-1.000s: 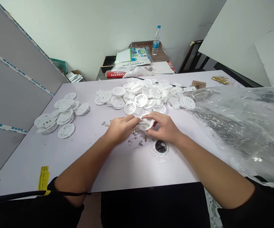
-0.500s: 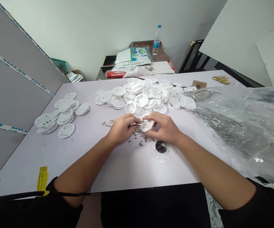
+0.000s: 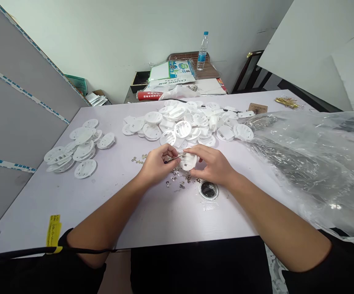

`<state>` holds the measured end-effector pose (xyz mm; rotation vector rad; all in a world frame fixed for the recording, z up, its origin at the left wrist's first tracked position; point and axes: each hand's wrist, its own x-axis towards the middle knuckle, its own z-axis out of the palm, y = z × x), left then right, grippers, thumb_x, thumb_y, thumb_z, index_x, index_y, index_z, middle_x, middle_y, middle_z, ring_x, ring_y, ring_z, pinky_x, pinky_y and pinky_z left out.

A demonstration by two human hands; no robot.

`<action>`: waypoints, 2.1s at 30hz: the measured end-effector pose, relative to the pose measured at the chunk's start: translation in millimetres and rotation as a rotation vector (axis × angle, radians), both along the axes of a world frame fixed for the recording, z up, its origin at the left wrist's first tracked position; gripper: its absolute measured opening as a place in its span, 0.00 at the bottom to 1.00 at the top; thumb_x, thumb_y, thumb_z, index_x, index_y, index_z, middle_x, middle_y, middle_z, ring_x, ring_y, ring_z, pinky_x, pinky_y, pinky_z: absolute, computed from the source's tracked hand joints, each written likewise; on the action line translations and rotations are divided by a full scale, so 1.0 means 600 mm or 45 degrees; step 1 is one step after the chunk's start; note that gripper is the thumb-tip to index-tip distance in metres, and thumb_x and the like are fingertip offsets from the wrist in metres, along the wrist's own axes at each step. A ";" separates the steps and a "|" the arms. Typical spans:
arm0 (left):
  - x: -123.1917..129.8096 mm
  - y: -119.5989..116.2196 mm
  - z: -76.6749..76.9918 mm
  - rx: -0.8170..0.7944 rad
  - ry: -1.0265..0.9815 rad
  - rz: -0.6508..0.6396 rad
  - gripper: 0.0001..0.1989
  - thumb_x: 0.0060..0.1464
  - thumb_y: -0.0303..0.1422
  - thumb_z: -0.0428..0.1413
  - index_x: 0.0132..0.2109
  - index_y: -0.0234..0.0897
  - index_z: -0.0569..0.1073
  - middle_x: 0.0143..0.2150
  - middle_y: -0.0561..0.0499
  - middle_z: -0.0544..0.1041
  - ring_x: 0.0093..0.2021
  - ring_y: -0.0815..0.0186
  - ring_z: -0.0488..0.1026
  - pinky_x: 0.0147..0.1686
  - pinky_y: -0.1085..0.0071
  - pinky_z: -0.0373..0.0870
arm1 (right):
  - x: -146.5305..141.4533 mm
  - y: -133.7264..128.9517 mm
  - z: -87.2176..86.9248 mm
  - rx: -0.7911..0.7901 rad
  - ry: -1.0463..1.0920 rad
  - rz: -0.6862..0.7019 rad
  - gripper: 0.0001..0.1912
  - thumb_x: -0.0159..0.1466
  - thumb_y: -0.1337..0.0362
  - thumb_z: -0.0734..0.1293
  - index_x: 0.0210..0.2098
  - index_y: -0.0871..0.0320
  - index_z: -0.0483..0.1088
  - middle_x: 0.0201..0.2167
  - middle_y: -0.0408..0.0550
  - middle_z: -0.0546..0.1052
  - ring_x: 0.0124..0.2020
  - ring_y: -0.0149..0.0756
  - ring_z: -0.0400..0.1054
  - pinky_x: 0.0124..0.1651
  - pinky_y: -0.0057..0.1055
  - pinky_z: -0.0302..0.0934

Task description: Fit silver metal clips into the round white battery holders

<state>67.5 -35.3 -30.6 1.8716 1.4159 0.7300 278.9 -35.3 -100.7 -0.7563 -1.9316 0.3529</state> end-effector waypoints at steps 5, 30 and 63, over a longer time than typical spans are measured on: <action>0.004 -0.002 0.000 0.001 0.017 0.073 0.11 0.50 0.37 0.65 0.36 0.39 0.72 0.31 0.56 0.75 0.26 0.77 0.63 0.28 0.78 0.59 | -0.004 -0.002 0.000 0.052 0.014 -0.063 0.24 0.53 0.69 0.72 0.50 0.55 0.70 0.44 0.46 0.79 0.40 0.39 0.74 0.37 0.34 0.68; -0.014 0.007 0.014 -0.413 -0.316 -0.136 0.17 0.49 0.42 0.69 0.38 0.35 0.76 0.25 0.56 0.72 0.21 0.79 0.59 0.21 0.79 0.55 | 0.002 -0.002 0.003 0.009 0.294 0.112 0.24 0.52 0.67 0.74 0.48 0.52 0.69 0.41 0.45 0.78 0.36 0.35 0.72 0.34 0.31 0.70; -0.022 0.008 0.001 -0.868 -0.629 -0.336 0.20 0.44 0.39 0.71 0.32 0.36 0.67 0.23 0.58 0.65 0.21 0.79 0.59 0.19 0.78 0.51 | -0.008 -0.017 0.009 -0.043 0.550 0.387 0.28 0.51 0.59 0.80 0.48 0.50 0.69 0.40 0.47 0.77 0.39 0.39 0.73 0.36 0.34 0.69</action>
